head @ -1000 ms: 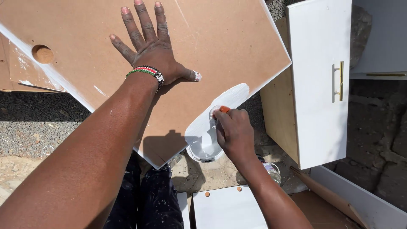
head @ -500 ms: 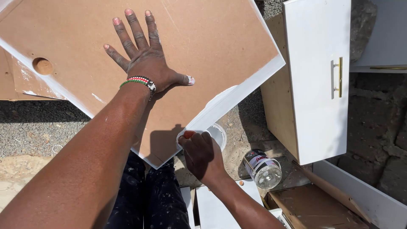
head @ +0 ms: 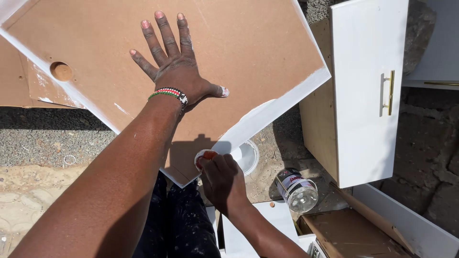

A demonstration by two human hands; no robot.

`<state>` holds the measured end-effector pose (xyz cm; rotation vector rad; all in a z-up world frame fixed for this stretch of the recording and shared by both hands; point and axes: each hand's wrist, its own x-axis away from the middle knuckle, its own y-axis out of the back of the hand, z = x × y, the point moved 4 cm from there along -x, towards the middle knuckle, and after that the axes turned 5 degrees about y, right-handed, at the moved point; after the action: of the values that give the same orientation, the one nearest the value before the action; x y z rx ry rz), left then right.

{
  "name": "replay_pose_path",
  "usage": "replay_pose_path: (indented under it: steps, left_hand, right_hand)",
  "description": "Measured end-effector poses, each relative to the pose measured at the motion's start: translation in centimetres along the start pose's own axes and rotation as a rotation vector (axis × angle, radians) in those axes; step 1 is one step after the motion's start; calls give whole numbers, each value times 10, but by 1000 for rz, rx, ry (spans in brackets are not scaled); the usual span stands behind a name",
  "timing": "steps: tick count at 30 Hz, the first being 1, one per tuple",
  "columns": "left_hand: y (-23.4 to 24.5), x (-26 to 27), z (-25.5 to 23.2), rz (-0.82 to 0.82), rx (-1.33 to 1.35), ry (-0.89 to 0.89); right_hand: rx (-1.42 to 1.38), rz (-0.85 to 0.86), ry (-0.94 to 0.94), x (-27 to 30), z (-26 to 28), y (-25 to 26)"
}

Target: Painting a wooden furniture panel using a sponge applicator and white paint

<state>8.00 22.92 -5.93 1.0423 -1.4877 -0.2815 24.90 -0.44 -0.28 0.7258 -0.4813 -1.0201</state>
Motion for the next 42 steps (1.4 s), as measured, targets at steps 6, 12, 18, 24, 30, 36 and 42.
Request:
replay_pose_path:
  steps: [6, 12, 18, 24, 30, 36, 42]
  left_hand:
    - [1, 3, -3, 22, 27, 11]
    - [-5, 1, 0, 5, 32, -13]
    - [-7, 3, 1, 17, 45, -11]
    - [-6, 2, 1, 17, 55, -20]
    - [-18, -6, 6, -4, 59, -32]
    - [-17, -13, 3, 8, 63, -4]
    - [-14, -5, 3, 30, 70, -20]
  right_hand:
    - [312, -296, -91, -78, -174, 134]
    - [155, -411, -189, -94, -174, 138]
    - [56, 88, -98, -19, -29, -2]
    - [-80, -293, -421, -153, -252, 216]
    - [96, -326, -198, -78, -105, 60]
    - [179, -65, 11, -58, -82, 35]
    - [-195, -376, -556, -163, -237, 198]
